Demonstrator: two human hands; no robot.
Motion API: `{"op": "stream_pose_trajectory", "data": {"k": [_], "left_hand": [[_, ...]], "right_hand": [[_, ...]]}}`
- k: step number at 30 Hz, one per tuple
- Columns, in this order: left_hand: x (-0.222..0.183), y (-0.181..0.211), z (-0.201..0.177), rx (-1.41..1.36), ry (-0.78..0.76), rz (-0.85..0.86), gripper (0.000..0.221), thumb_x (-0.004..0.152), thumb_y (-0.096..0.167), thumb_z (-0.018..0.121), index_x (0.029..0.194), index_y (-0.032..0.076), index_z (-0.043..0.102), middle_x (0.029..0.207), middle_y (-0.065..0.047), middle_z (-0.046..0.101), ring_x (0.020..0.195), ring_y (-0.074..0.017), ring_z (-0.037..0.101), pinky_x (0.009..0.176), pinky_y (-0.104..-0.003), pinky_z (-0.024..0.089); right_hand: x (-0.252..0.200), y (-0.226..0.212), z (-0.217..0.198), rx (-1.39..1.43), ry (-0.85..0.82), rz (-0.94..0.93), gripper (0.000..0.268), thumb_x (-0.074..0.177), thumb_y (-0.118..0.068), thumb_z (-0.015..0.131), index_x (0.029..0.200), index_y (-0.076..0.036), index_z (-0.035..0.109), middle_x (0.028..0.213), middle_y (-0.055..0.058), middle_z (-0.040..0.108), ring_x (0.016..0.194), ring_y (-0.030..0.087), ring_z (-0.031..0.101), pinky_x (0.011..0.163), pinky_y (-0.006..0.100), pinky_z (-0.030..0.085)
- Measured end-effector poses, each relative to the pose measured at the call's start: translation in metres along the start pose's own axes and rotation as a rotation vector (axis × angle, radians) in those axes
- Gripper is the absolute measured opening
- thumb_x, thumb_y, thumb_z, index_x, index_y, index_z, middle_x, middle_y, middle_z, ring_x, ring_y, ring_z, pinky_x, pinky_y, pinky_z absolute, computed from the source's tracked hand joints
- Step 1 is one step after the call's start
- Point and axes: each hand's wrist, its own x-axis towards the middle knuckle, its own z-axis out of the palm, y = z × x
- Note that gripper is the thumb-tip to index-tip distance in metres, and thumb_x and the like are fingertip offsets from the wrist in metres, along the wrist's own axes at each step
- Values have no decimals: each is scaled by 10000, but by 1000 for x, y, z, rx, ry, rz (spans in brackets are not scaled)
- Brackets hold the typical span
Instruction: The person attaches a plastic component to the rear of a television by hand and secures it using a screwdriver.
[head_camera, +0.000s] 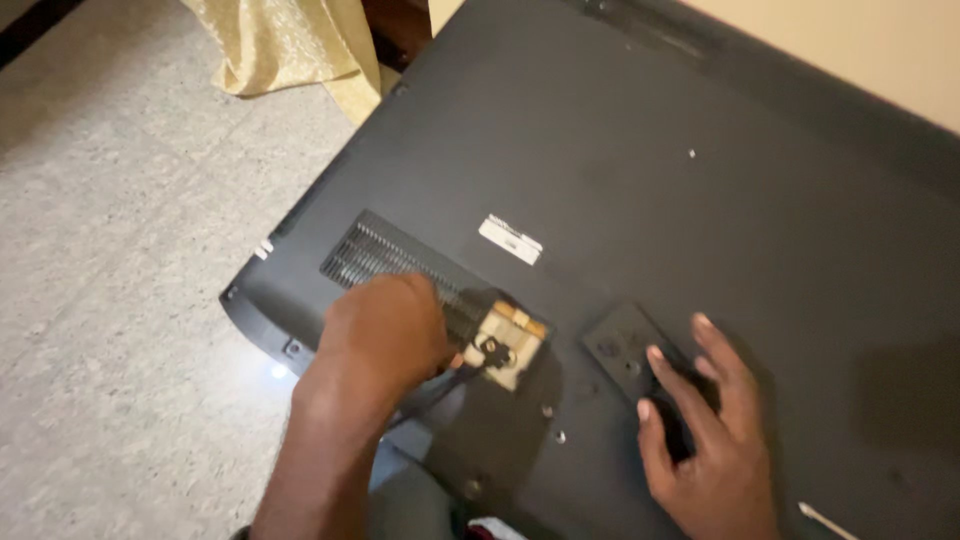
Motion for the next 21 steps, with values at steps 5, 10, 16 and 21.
{"op": "stream_pose_trajectory", "data": {"k": [5, 10, 16, 21], "left_hand": [[-32, -15, 36, -221, 343, 320, 169, 788, 209, 773, 749, 46, 761, 773, -174, 745, 833, -352, 715, 772, -451, 562], [-58, -4, 50, -470, 389, 291, 145, 791, 192, 761, 823, 51, 768, 769, -164, 751, 758, -341, 737, 735, -425, 577], [-71, 2, 63, -559, 412, 318, 232, 788, 184, 772, 985, 62, 775, 821, -127, 746, 709, -292, 733, 671, -395, 580], [-70, -2, 64, -471, 402, 366, 250, 785, 176, 775, 1017, 84, 793, 840, -88, 720, 688, -270, 700, 655, -389, 547]], "right_hand": [[0, -1, -5, 20, -36, 44, 399, 834, -75, 708, 1231, -31, 697, 1391, 91, 634, 1232, 294, 616, 1038, 422, 478], [-1, 0, -3, 52, 1, 18, 389, 848, -97, 710, 1232, -34, 690, 1368, 96, 647, 1208, 299, 627, 1036, 418, 468], [0, 0, -4, 70, 7, 17, 384, 842, -107, 709, 1218, -34, 688, 1338, 101, 652, 1197, 302, 621, 1039, 439, 454], [1, 0, -4, 53, -23, 48, 396, 834, -114, 720, 1219, -32, 680, 1334, 110, 646, 1202, 315, 612, 1023, 447, 448]]}}
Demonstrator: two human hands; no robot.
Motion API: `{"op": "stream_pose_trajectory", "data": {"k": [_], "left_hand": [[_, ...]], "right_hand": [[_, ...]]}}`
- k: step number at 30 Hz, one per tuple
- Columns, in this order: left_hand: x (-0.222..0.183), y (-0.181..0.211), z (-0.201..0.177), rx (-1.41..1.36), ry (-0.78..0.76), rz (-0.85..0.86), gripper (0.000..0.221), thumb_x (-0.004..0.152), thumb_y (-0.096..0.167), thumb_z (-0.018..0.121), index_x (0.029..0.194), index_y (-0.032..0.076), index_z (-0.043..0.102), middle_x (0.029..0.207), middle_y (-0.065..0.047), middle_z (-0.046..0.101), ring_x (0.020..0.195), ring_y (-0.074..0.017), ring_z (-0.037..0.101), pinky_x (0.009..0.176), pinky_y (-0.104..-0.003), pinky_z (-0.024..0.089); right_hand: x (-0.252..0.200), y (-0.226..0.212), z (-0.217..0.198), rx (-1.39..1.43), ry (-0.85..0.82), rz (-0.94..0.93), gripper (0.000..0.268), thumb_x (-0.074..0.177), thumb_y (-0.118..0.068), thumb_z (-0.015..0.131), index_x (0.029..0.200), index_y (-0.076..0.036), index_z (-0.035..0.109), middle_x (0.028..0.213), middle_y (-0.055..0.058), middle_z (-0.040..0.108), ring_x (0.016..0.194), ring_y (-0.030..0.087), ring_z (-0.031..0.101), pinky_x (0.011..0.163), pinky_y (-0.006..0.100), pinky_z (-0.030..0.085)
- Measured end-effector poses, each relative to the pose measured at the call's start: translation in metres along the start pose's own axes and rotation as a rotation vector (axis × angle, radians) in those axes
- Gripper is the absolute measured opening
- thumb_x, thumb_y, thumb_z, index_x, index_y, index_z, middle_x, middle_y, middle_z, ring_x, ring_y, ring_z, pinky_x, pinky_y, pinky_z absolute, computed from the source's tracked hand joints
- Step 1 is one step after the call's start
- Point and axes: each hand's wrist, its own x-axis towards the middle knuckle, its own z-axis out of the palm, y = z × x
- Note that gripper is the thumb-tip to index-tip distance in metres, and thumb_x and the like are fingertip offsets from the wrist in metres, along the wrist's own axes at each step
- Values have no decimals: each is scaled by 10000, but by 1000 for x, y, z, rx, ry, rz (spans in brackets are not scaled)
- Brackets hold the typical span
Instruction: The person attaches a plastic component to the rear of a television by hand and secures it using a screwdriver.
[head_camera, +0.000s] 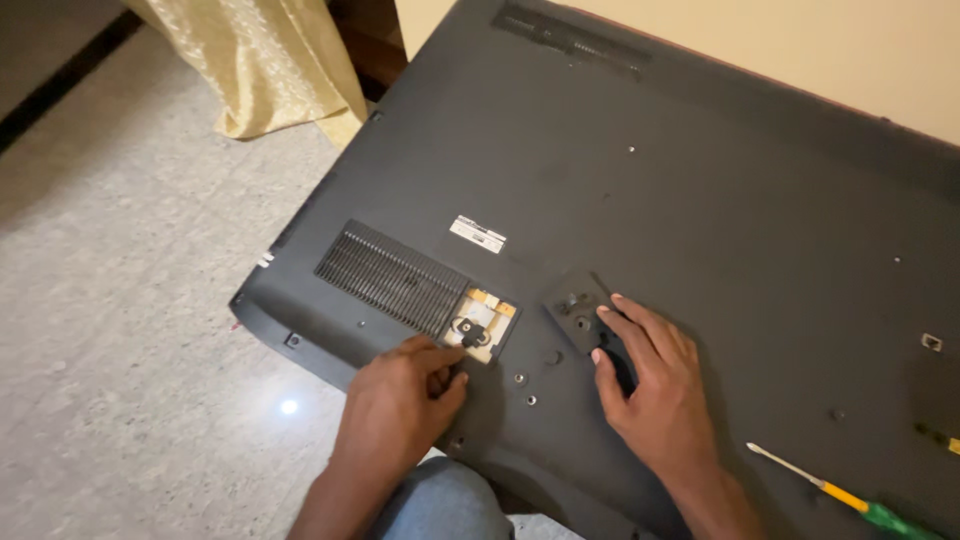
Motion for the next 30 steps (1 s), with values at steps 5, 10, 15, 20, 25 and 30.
{"op": "stream_pose_trajectory", "data": {"k": [5, 10, 15, 20, 25, 30], "left_hand": [[8, -5, -6, -133, -1, 30, 201, 764, 170, 771, 947, 98, 812, 777, -63, 712, 631, -222, 699, 615, -359, 558], [17, -7, -9, -69, -90, -5, 205, 768, 202, 777, 955, 124, 807, 799, -53, 737, 658, -242, 703, 649, -377, 555], [29, -11, -2, -17, 0, 21, 187, 830, 264, 776, 883, 85, 768, 883, -66, 755, 770, -309, 711, 687, -429, 554], [42, -6, 4, 226, 9, 266, 172, 836, 253, 730, 853, 82, 742, 982, -99, 726, 860, -344, 706, 721, -469, 557], [56, -6, 17, 513, -171, 281, 195, 884, 270, 680, 866, 80, 719, 931, -113, 706, 895, -311, 710, 766, -431, 571], [58, -22, 23, 483, -126, 386, 119, 884, 96, 607, 894, 44, 714, 977, -142, 699, 887, -326, 709, 742, -412, 586]], "right_hand": [[3, -3, 2, -20, 9, -14, 390, 840, -139, 740, 1215, -43, 692, 1316, 97, 649, 1186, 311, 611, 1026, 437, 457], [3, -11, 3, -94, -16, 44, 398, 839, -216, 780, 1196, -50, 725, 1176, 110, 649, 1068, 290, 622, 911, 398, 512], [8, -14, 4, -80, 41, -3, 379, 840, -199, 776, 1185, -54, 719, 1151, 107, 654, 1056, 304, 616, 904, 417, 516], [3, -8, -2, -43, 29, 16, 375, 843, -195, 784, 1182, -53, 715, 1159, 116, 655, 1054, 313, 614, 903, 416, 509], [5, -7, -4, -5, 26, 25, 365, 848, -206, 771, 1174, -50, 717, 1152, 108, 645, 1070, 309, 606, 924, 422, 495], [3, -6, -8, 18, 10, 51, 363, 858, -207, 757, 1181, -51, 704, 1160, 105, 634, 1088, 302, 595, 940, 427, 478]]}}
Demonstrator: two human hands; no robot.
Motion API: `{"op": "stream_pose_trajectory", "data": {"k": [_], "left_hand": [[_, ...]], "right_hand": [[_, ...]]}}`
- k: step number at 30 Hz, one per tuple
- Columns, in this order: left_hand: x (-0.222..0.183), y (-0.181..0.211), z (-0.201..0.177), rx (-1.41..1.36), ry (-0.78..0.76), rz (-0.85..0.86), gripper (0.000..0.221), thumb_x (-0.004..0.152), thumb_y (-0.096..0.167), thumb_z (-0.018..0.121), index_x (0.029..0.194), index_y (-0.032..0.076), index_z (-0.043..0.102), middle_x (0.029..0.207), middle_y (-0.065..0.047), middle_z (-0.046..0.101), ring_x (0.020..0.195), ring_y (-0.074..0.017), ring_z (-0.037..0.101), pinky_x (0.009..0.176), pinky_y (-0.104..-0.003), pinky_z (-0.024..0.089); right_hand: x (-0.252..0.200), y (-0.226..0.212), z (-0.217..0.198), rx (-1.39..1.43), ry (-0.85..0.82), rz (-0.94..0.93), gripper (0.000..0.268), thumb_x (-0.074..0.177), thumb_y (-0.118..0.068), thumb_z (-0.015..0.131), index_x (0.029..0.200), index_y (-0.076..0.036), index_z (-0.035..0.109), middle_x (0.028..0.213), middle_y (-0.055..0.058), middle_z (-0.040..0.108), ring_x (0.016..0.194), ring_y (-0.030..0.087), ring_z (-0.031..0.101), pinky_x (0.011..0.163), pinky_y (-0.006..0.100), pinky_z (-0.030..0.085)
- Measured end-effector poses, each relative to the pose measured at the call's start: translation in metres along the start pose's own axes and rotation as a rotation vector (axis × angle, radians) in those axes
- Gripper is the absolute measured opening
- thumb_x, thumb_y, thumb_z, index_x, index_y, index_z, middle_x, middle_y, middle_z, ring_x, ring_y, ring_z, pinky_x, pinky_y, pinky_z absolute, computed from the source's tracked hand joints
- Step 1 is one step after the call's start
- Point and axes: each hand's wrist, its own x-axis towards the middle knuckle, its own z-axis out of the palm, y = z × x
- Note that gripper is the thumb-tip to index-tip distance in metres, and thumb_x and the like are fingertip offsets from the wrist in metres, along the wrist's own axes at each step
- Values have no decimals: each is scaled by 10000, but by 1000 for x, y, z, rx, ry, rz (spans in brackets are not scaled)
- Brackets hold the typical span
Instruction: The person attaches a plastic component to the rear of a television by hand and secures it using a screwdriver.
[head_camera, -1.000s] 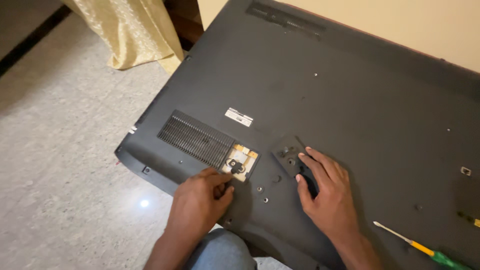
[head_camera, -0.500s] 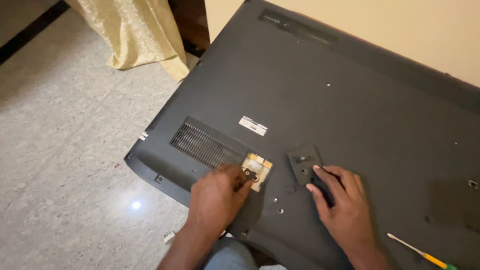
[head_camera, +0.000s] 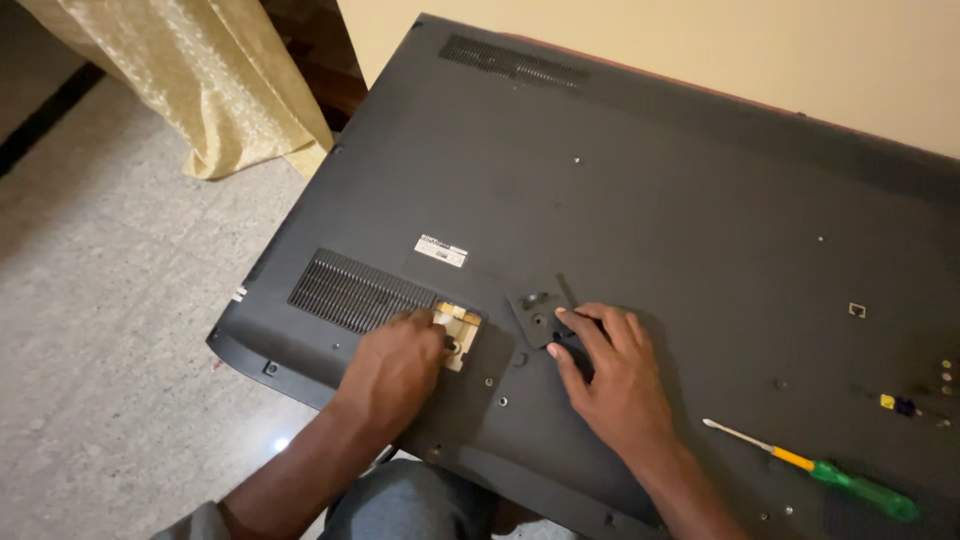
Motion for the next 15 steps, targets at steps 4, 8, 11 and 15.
{"op": "stream_pose_trajectory", "data": {"k": [4, 8, 11, 15], "left_hand": [[-8, 3, 6, 50, 26, 67, 141, 887, 105, 604, 925, -2, 687, 1061, -183, 663, 1014, -345, 653, 822, -405, 573], [-6, 9, 10, 51, 9, 31, 191, 880, 84, 583, 1025, -15, 657, 1095, -187, 646, 1055, -333, 638, 869, -377, 559], [-8, 10, 9, 5, 17, -5, 204, 963, 166, 584, 1009, -17, 659, 1071, -188, 654, 1034, -342, 643, 857, -403, 547], [-5, 13, 11, -12, 100, -44, 218, 914, 213, 638, 975, 7, 679, 1023, -174, 678, 993, -340, 652, 891, -420, 529]], "right_hand": [[0, -3, -2, 0, -13, 32, 369, 860, -217, 755, 1188, -58, 700, 1166, 103, 627, 1078, 296, 594, 930, 429, 480], [1, -3, -2, -21, -12, 10, 371, 863, -220, 752, 1189, -52, 696, 1164, 105, 625, 1086, 304, 589, 941, 433, 481], [1, -3, 0, -25, -20, 34, 377, 849, -221, 757, 1184, -57, 703, 1148, 107, 629, 1069, 300, 592, 939, 444, 474], [1, -2, 1, -36, 9, -3, 373, 845, -227, 763, 1167, -48, 706, 1126, 113, 626, 1058, 303, 593, 919, 440, 486]]}}
